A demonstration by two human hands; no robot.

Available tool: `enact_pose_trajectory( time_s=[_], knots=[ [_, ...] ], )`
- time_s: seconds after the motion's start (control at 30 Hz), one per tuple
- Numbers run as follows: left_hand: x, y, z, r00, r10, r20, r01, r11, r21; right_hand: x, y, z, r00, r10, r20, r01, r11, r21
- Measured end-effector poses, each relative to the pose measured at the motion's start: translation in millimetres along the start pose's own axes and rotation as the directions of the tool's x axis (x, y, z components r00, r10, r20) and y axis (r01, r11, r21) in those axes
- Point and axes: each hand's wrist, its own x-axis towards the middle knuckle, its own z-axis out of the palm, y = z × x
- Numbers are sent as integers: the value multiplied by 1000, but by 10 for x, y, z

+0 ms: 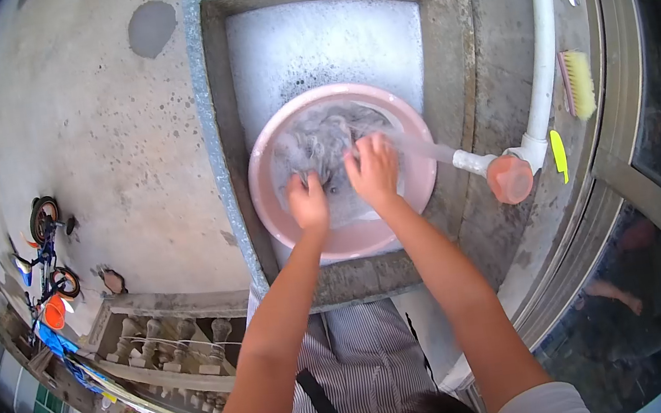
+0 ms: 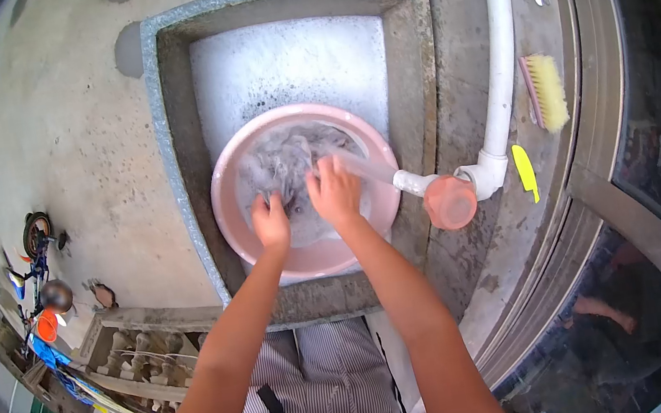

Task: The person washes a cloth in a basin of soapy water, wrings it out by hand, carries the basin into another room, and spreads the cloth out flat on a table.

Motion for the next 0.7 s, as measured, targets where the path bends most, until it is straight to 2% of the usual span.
enact_pose_trajectory(
  time_s=[0.07,0.13,0.17,0.2,0.3,0.4,0.5,0.53,0.6,0.63,0.7],
  knots=[
    [-81,121,-142,955,-204,214,201,979,37,-58,-78,21,998,-20,54,18,999,36],
    [-68,-32,-24,966,-24,257,-62,945,321,-94,-61,136,994,-26,105,25,1000,6],
    [-61,-115,69,952,59,299,-195,873,447,-92,-44,190,991,-27,128,28,1000,-10],
    [-124,-69,123,952,92,292,-256,760,597,-89,-47,209,990,-8,141,14,999,-40],
    [-47,-523,183,820,346,456,-543,721,431,-66,126,339,983,-18,181,24,999,-32],
    [95,-620,270,778,367,509,-607,650,458,2,46,-74,966,78,246,-85,996,17],
    [209,-584,24,633,561,533,-771,524,362,65,20,-345,901,293,320,-303,953,-19],
    [257,-631,10,601,598,530,-798,489,352,19,145,-252,936,225,271,-218,974,-55],
    [348,-695,36,530,666,525,-848,418,326,-116,434,183,957,185,222,-151,975,-162],
    [323,-546,24,603,572,556,-797,464,386,-116,532,312,967,160,198,-116,969,-218],
    [86,-121,-104,727,351,590,-673,535,511,57,342,6,867,312,388,-305,949,-83]
  ],
)
